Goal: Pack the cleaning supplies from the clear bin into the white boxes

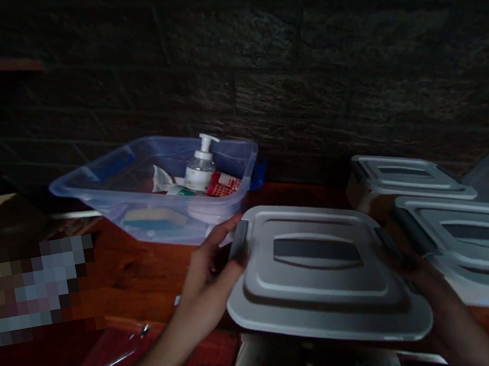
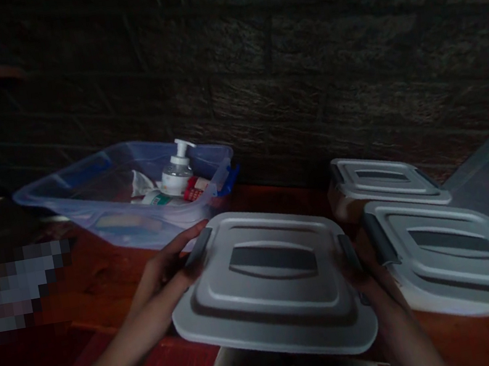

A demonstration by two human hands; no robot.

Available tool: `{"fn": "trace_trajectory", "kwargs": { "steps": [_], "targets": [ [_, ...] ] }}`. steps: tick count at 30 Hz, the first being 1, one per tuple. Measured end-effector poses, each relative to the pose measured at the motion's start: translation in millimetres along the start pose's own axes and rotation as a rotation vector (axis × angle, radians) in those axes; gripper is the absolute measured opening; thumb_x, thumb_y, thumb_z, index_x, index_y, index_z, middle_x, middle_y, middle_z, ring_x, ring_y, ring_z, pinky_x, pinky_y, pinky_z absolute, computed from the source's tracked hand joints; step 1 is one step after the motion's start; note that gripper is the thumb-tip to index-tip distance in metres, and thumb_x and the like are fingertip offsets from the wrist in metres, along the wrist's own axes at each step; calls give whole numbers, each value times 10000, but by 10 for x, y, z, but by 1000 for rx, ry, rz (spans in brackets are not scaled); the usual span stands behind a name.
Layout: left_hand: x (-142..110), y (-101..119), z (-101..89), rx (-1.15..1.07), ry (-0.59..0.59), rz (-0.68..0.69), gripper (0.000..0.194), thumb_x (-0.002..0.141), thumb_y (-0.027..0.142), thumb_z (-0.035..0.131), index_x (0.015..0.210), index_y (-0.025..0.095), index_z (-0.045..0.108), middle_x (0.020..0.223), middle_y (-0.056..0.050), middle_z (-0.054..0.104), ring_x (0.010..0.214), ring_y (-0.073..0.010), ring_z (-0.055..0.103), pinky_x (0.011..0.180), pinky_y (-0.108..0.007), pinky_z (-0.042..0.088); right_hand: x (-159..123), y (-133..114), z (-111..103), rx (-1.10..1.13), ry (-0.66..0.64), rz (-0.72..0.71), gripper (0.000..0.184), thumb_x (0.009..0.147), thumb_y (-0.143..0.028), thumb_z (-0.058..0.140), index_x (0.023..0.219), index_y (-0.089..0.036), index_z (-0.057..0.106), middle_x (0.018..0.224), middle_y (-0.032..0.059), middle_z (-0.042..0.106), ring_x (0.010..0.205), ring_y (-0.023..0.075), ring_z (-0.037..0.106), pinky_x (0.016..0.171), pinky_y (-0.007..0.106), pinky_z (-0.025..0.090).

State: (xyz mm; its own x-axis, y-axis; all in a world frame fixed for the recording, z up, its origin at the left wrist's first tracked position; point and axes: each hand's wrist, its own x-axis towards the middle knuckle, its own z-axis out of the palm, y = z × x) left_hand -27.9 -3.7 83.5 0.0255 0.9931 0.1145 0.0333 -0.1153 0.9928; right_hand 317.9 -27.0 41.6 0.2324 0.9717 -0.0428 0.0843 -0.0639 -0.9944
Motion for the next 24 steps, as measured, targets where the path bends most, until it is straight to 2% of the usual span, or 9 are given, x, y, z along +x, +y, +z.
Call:
{"fn": "trace_trajectory", "kwargs": {
  "steps": [2,4,8,11,16,24],
  "targets": [
    [-3,-10,4,-4,-6,-11,698,877,469,720,1484,196,511,940,-50,755,704,-174,655,560,-217,442,-8,-8,13,1,6,27,615,856,-593,711,1384,-279,670,1239,77,749,1289,366,617,1022,481,531],
    [-6,-21,-4,0,-11,-18,696,873,452,730,1489,214,512,1036,-57,759,740,-173,666,567,-212,444,-30,-50,43,-2,21,34,622,862,-584,701,1405,-284,652,1262,74,739,1322,364,590,1049,486,508],
    [-2,-44,-13,29,31,7,617,867,401,743,1440,236,584,1299,-62,705,948,-204,691,675,-214,497,-55,-179,114,-21,13,-4,612,883,-549,671,1450,-330,601,1355,41,692,1342,357,569,1049,481,503],
    [9,-67,-7,50,74,7,589,851,369,745,1414,252,619,1378,-45,673,1030,-225,685,758,-234,521,-36,-233,150,40,-32,-18,584,874,-486,680,1431,-327,606,1391,36,669,1295,348,605,1004,441,518],
    [17,-79,-6,60,95,1,555,845,335,745,1389,286,647,1418,-9,659,1107,-218,674,824,-226,522,-4,-211,155,132,-56,12,567,861,-428,691,1407,-300,604,1341,29,691,1224,319,644,941,376,520],
    [34,-56,-15,45,58,-11,600,837,392,763,1406,263,621,1377,-44,674,1017,-214,692,729,-218,516,-1,-252,147,83,-39,6,556,850,-409,696,1386,-281,618,1330,10,691,1229,289,636,929,332,518]
  ]
}}
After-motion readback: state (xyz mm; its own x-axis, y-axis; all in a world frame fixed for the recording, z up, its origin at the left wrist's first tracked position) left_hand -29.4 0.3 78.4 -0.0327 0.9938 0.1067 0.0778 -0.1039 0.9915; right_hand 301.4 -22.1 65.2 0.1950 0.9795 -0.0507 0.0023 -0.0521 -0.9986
